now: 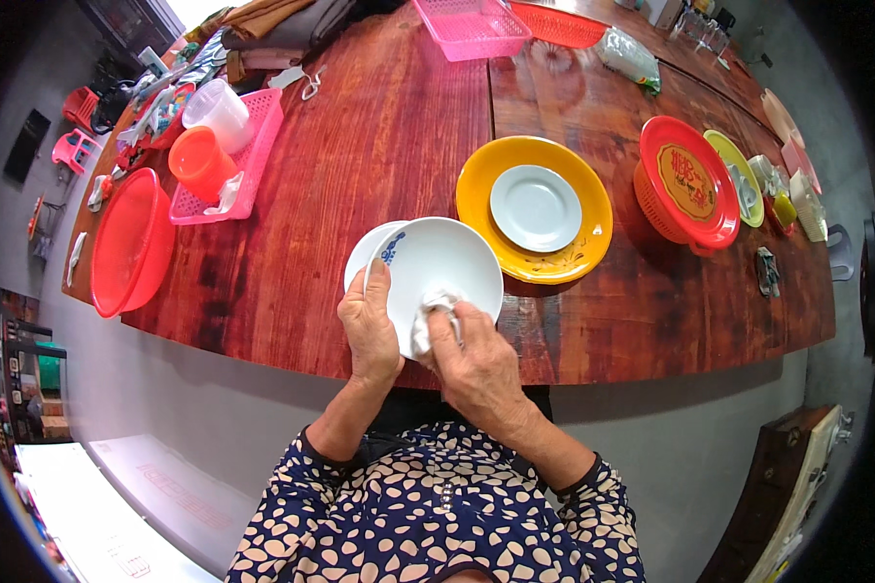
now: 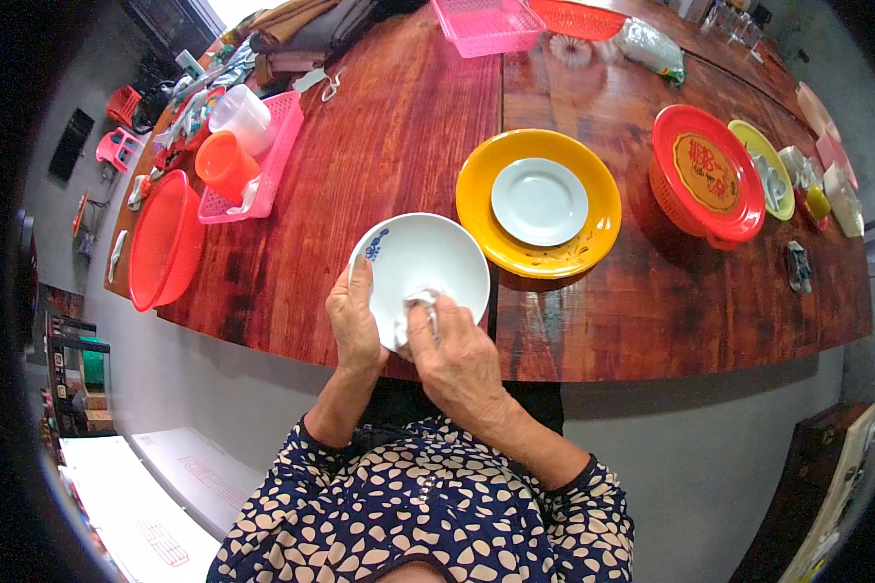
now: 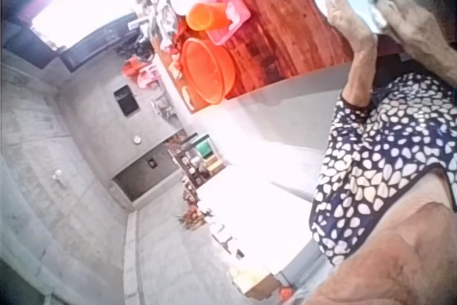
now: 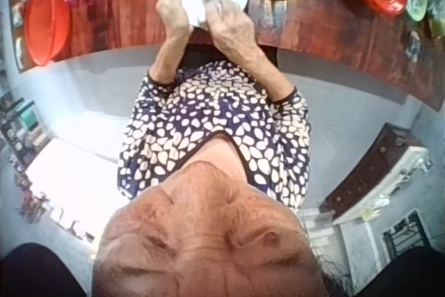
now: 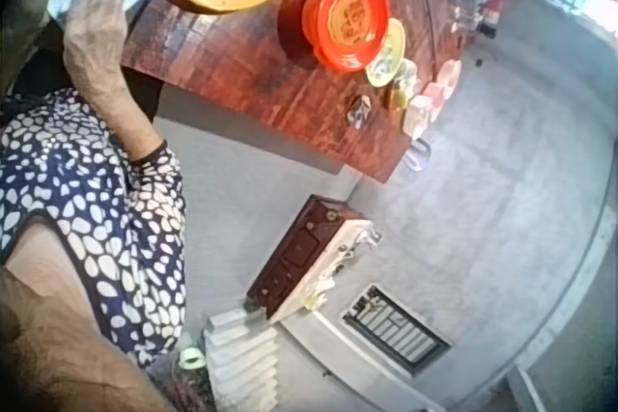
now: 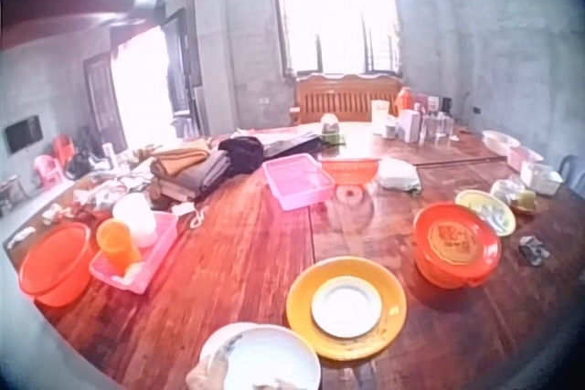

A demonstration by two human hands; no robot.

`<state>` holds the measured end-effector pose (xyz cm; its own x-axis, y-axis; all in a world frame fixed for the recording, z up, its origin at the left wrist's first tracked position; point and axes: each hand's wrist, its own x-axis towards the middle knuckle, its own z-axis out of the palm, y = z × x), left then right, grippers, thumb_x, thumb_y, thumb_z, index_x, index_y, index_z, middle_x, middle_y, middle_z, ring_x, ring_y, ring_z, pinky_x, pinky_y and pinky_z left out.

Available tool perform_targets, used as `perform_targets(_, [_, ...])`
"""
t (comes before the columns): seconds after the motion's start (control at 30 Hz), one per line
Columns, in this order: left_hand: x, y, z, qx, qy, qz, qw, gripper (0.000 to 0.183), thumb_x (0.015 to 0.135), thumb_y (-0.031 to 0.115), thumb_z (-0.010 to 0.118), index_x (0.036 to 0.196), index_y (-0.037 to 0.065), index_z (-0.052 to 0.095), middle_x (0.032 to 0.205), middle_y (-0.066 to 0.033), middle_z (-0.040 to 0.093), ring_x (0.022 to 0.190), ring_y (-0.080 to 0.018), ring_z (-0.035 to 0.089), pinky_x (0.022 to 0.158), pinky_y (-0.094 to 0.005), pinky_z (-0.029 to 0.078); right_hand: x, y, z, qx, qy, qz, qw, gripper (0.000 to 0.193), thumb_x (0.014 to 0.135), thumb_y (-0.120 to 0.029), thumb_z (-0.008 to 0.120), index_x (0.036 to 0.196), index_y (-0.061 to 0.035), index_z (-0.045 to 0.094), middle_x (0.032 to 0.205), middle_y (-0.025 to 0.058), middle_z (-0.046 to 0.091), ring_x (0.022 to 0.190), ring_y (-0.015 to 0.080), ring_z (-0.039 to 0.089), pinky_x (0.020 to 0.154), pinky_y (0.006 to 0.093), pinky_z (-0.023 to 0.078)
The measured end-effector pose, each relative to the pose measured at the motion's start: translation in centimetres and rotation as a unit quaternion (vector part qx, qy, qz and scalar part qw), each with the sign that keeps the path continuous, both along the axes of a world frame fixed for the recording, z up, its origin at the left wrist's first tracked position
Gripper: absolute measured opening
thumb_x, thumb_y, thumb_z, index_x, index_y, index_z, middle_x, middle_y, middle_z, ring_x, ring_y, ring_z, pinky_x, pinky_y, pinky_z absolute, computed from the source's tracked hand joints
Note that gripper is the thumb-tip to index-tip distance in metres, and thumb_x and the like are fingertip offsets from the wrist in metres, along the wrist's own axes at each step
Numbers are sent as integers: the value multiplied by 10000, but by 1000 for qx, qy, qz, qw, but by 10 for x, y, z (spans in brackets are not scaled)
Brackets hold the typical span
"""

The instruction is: The person wipes several plastic kitchen items with a white cloth on a wooden table. They clean an orange basket, a red plate, a yellow bowl, and two white plates, handling each item individually and wiping both sides before stacking them.

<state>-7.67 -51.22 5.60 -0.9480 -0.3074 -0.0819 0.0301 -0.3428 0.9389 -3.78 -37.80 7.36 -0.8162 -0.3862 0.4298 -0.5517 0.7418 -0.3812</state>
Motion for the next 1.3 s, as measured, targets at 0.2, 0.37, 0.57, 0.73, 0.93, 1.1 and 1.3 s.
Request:
perform_targets(0.2, [4, 9, 5, 27, -27, -8, 999, 406, 1006, 320, 437, 1185, -31, 532, 1065, -104, 628, 909, -143, 619, 773, -271, 533, -42, -3, 7, -108, 37, -51, 992, 462, 750, -73, 665, 1184, 4, 526, 1103, 212, 490, 970, 354, 550, 773, 412, 499])
perform_targets(0.37, [4, 12, 4, 47, -21, -17, 999, 498, 1006, 416, 401, 1203, -21, 537, 1088, -92, 609, 958, -130, 579, 823, -269, 493, -53, -27, -1, -128, 51, 3, 991, 551, 754, -44, 649, 1276, 15, 481, 1227, 241, 405, 1116, 379, 429, 933, 461, 393])
perform_targets(0.57, [3, -1, 12, 41, -83, -2, 996, 574, 1000, 489, 341, 1167, -24, 536, 1037, -120, 606, 917, -172, 607, 796, -305, 533, -23, 0, 8, -68, -29, 184, 980, 440, 785, -62, 575, 1216, 4, 513, 1229, 205, 435, 1075, 349, 460, 944, 417, 407])
perform_targets(0.73, [4, -2, 8, 57, -54, -31, 996, 553, 1006, 458, 354, 1198, -26, 540, 1076, -115, 622, 974, -153, 603, 836, -291, 508, -16, 24, 7, -56, -38, 185, 980, 379, 786, -64, 605, 1160, -9, 571, 1179, 165, 490, 1033, 316, 523, 835, 377, 508])
perform_targets(0.93, [1, 7, 7, 66, -37, -21, 997, 530, 1013, 437, 351, 1192, -25, 539, 1074, -103, 624, 964, -150, 605, 832, -285, 508, -47, 3, 6, -30, 134, 12, 990, 427, 772, -164, 655, 1178, -46, 589, 1106, 166, 521, 930, 275, 556, 690, 365, 501])
perform_targets(1.1, [5, 8, 15, 22, -51, -26, 998, 577, 1005, 477, 329, 1197, -30, 528, 1069, -116, 633, 950, -178, 628, 832, -313, 523, -59, 10, 11, 33, 153, -141, 978, 421, 809, -198, 645, 1190, -29, 590, 1095, 190, 521, 907, 281, 559, 675, 375, 483])
perform_targets(1.3, [4, 12, 12, 22, -64, -16, 998, 600, 1001, 500, 316, 1212, -26, 512, 1104, -124, 596, 988, -184, 602, 839, -300, 519, -38, -12, 4, -51, 128, 38, 990, 372, 798, -117, 624, 1155, -14, 599, 1113, 196, 527, 939, 294, 579, 680, 357, 548])
